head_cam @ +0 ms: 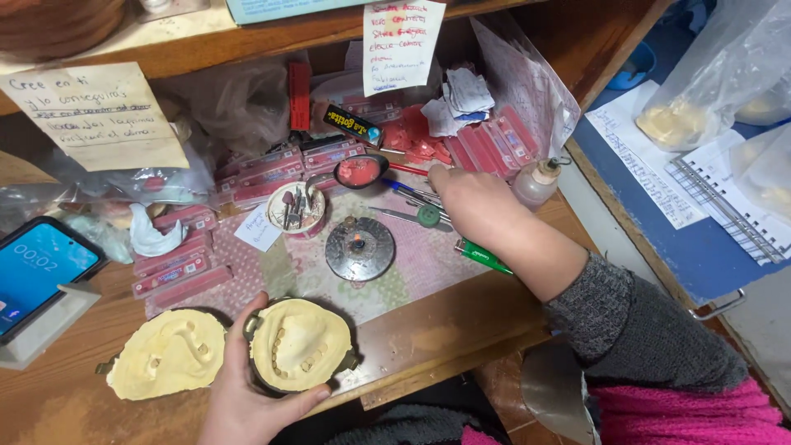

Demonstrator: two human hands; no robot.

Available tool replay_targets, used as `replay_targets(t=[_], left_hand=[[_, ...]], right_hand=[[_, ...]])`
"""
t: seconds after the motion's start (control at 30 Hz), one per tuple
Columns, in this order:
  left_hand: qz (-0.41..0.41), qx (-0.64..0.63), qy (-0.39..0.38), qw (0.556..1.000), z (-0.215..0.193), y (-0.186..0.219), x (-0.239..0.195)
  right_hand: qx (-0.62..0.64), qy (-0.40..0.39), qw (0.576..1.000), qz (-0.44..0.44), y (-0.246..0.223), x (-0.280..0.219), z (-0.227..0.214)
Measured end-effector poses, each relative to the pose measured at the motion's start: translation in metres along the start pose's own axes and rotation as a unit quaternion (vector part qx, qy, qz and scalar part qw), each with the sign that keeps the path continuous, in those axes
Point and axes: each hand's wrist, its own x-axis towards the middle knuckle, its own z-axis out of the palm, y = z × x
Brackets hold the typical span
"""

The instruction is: Cleaning and refining plaster dental molds using hand tools.

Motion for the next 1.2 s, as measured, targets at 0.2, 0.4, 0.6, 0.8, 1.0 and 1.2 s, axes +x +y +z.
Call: replay_targets(t=[0.2,0.4,0.6,0.8,1.0,1.2], left_hand=[[-0.051,0.133,-0.019,0.99,-0.003,0.017,0.005],[-0.009,0.059,-0.007,0.998,-0.01,0.014,0.001],[-0.003,0.094,0.066,0.993,-0.03,0.015,0.001],[0.033,0.061,0.061,0.996,-0.039,0.02,-0.003],[0.039,0.104,0.001,0.994,-0.035,0.037,0.002],[0.054,0.126,-0.093,0.986,-0.029,0.054,0.018]], right_hand=[[-0.046,-0.077,0.996,-0.015,-0.002,0.016,-0.004],[-0.083,-0.117,0.989,-0.046,0.002,0.019,-0.001],[-0.099,-0.124,0.986,-0.045,0.002,0.02,0.002],[-0.093,-0.044,0.992,-0.07,-0.014,0.0,-0.032],[0.165,0.184,0.959,-0.14,-0.014,-0.05,-0.058],[0.823,0.124,0.549,-0.076,-0.073,-0.077,0.019]])
